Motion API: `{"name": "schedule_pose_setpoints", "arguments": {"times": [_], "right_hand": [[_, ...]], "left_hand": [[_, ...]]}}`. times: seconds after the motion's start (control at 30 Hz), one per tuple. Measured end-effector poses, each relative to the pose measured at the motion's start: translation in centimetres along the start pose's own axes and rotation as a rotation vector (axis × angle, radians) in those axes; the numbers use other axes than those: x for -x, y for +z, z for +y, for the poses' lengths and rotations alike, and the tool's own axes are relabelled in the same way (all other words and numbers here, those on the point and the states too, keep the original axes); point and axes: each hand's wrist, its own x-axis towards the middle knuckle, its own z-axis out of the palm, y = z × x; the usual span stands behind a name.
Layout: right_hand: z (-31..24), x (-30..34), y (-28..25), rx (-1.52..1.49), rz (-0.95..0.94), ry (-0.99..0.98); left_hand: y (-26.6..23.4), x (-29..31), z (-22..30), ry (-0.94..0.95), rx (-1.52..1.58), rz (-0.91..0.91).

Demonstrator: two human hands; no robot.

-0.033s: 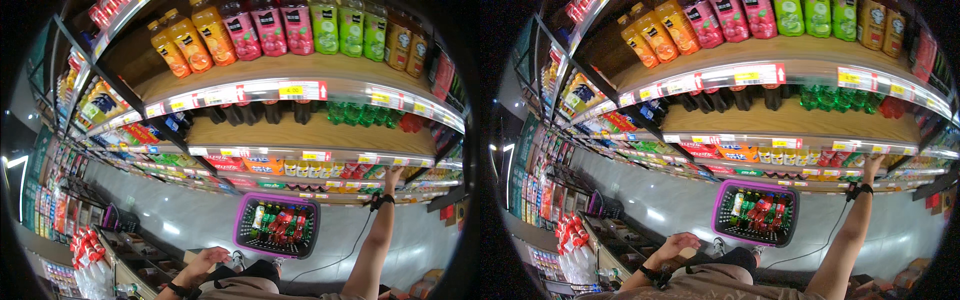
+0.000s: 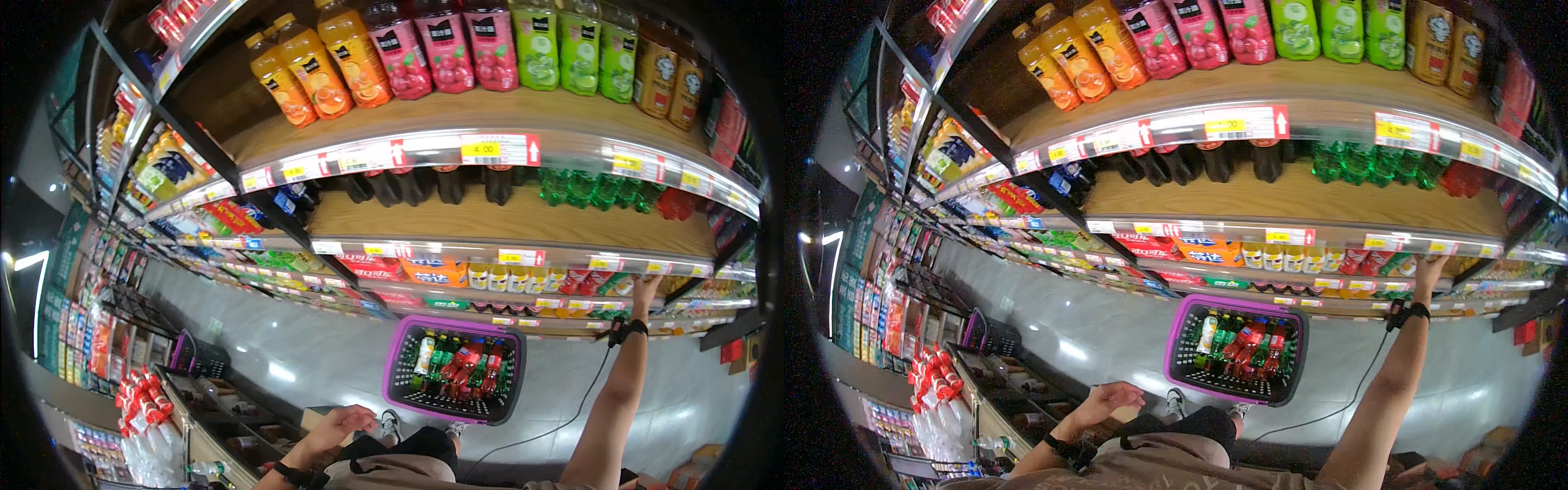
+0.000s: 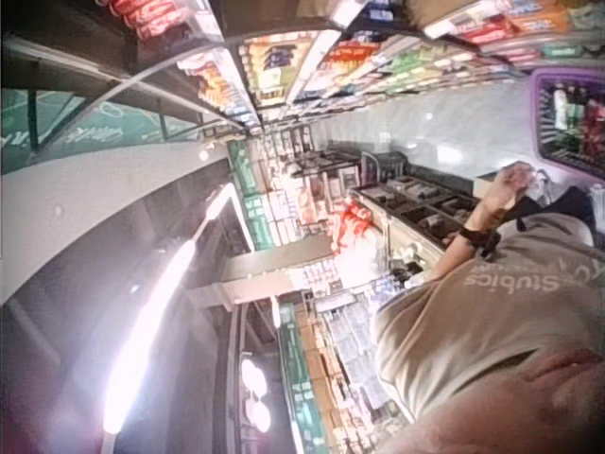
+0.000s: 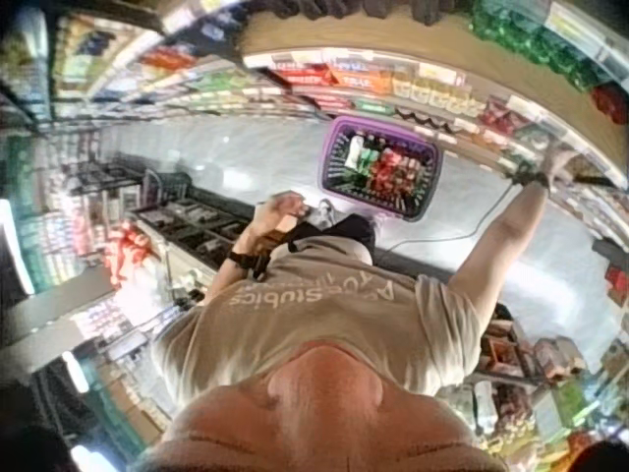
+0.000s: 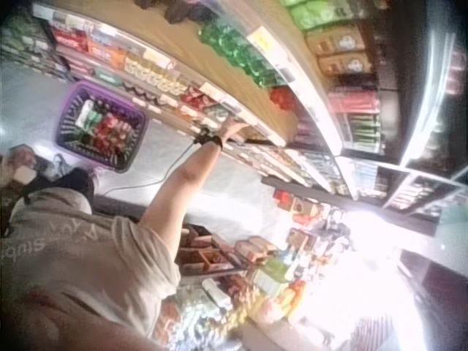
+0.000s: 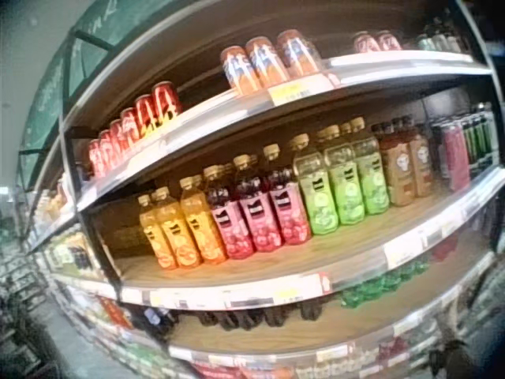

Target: Selecting bottled drinks from a supermarket refrigerator and placing them in a basket.

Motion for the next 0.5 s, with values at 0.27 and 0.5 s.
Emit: {"name": "schedule_pose_setpoints", "arguments": {"times": [0.27, 0.5], "right_hand": [[1.7, -2.7, -1.4, 0.014, -0.174, -0.275], [-4.6, 6.2, -7.2, -0.589, 0.127, 0.789]], "left_hand": [[-0.2, 1.8, -2.7, -0.040, -0.018, -0.005], [-0.4, 0.9, -4.8, 0.000, -0.071, -0.109]]}}
